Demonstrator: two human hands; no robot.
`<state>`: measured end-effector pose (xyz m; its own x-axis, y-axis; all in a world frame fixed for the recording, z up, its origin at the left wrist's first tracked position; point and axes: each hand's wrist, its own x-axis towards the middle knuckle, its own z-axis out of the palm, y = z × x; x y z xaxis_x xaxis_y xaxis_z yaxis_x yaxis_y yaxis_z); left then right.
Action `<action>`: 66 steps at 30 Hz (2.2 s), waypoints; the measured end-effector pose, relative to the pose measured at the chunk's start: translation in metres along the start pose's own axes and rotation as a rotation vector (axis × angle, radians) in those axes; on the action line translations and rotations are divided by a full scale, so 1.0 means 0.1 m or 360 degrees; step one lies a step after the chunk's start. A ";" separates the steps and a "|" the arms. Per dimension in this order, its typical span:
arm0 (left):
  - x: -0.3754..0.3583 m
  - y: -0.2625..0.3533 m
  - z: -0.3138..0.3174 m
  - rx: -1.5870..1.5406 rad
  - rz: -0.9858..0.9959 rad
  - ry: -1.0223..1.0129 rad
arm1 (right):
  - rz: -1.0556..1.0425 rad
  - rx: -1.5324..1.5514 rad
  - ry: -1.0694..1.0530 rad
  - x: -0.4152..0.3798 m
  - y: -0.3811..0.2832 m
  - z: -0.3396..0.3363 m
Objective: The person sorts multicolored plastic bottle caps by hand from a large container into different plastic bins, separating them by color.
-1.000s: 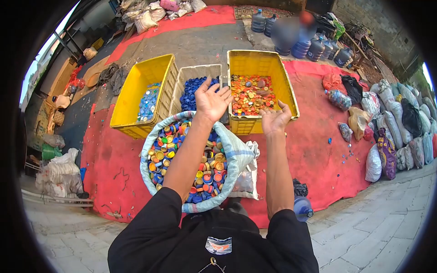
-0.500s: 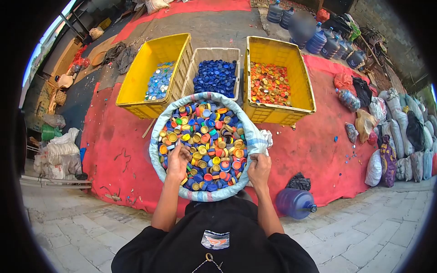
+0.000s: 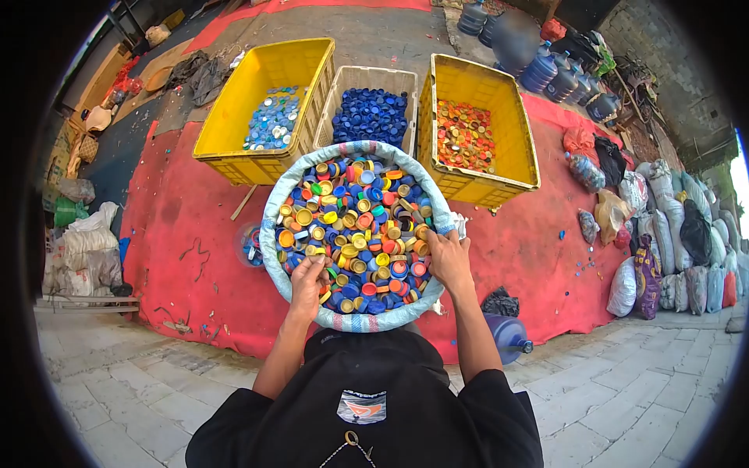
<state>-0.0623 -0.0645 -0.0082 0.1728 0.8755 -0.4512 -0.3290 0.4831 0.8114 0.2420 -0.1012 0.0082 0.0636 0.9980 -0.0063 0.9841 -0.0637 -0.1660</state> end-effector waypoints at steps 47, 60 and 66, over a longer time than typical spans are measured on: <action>-0.14 -0.01 0.11 0.2040 0.0631 -0.0527 | 0.0833 0.3673 0.0216 -0.52 -0.69 0.06; -0.09 0.39 -0.10 -0.0337 -0.0091 -0.0457 | -0.0055 0.1148 -0.0506 -0.61 -0.87 -0.03; -0.20 0.33 -0.31 -0.1063 -0.0206 -0.0433 | -0.0153 0.0746 -0.0744 -0.50 -0.98 -0.06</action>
<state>-0.1052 -0.0663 0.0163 0.4444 0.8250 -0.3492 -0.7714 0.5506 0.3191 0.1433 -0.1451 0.0304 -0.2035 0.9027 -0.3790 0.7986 -0.0709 -0.5977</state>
